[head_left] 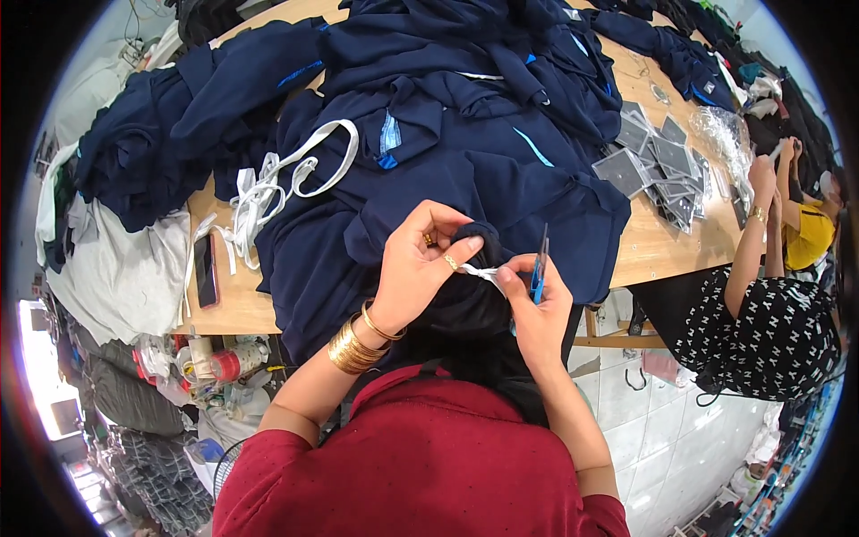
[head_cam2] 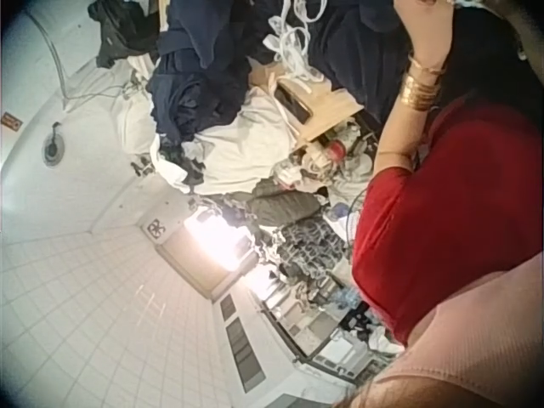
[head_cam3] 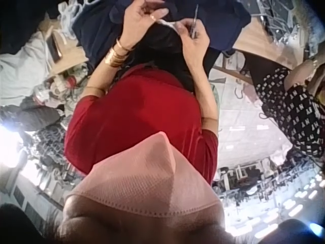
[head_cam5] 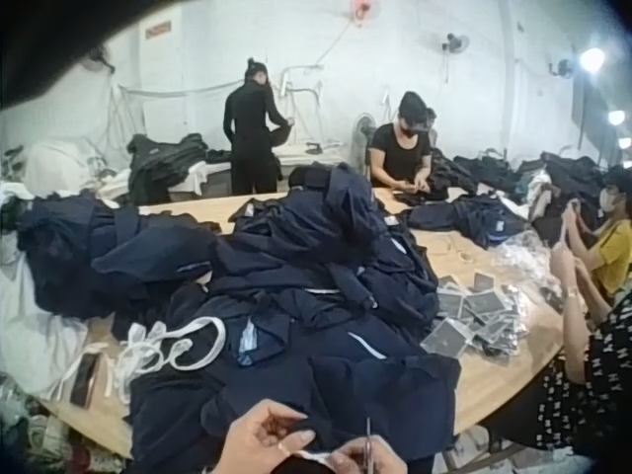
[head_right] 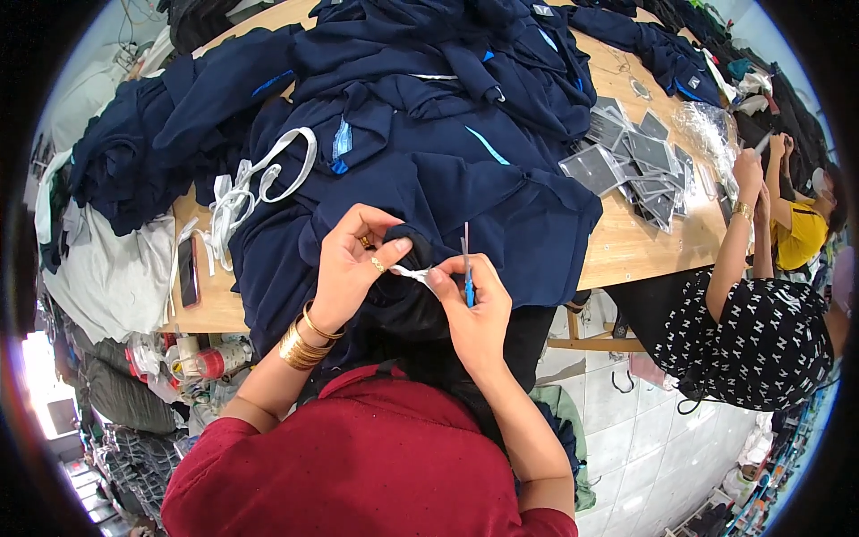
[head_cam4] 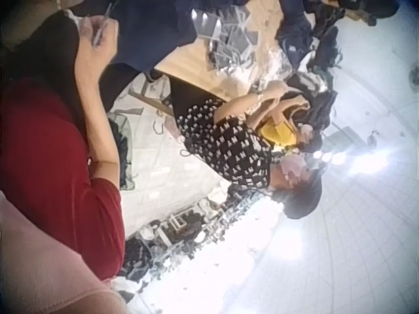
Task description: Trimming excess threads and preparing drawstrings on navy blue athletic shorts in a garment factory.
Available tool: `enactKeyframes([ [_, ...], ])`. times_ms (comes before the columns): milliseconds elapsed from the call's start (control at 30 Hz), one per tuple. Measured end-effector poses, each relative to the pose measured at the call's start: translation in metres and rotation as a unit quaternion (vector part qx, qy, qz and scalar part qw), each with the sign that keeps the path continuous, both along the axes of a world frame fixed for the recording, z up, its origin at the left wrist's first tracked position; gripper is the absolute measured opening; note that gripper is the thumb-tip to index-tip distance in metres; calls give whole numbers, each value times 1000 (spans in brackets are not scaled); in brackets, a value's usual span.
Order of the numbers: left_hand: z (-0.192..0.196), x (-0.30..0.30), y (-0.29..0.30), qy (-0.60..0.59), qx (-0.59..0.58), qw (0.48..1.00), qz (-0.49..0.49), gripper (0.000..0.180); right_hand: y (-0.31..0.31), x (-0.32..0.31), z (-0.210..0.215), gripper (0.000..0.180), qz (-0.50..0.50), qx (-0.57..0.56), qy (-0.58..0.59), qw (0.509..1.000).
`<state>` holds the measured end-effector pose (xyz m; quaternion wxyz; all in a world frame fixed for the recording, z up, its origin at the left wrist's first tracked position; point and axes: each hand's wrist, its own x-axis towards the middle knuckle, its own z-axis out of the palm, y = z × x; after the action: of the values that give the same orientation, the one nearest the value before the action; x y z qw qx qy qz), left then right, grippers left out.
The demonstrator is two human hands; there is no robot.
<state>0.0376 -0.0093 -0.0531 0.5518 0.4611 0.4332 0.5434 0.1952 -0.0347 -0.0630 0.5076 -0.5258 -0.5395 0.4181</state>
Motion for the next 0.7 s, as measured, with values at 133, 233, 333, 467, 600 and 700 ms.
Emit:
enactKeyframes([
  [133,-4,3,-1,-4,2,999,-36,21,1,6,-4,10,-7,-77,103,992],
  [233,-7,4,-2,-7,13,999,-52,21,0,13,-2,12,-3,-74,119,990],
  [333,-5,4,-5,-5,32,997,-69,20,-1,15,8,19,6,-104,150,983],
  [467,0,6,-7,-10,21,996,-83,20,-2,19,2,35,40,-75,131,988],
  [600,1,3,-9,-5,23,995,-94,19,-4,18,2,43,50,-55,125,989],
  [700,2,1,-12,-7,25,995,-100,20,-7,16,3,46,58,-54,136,988],
])
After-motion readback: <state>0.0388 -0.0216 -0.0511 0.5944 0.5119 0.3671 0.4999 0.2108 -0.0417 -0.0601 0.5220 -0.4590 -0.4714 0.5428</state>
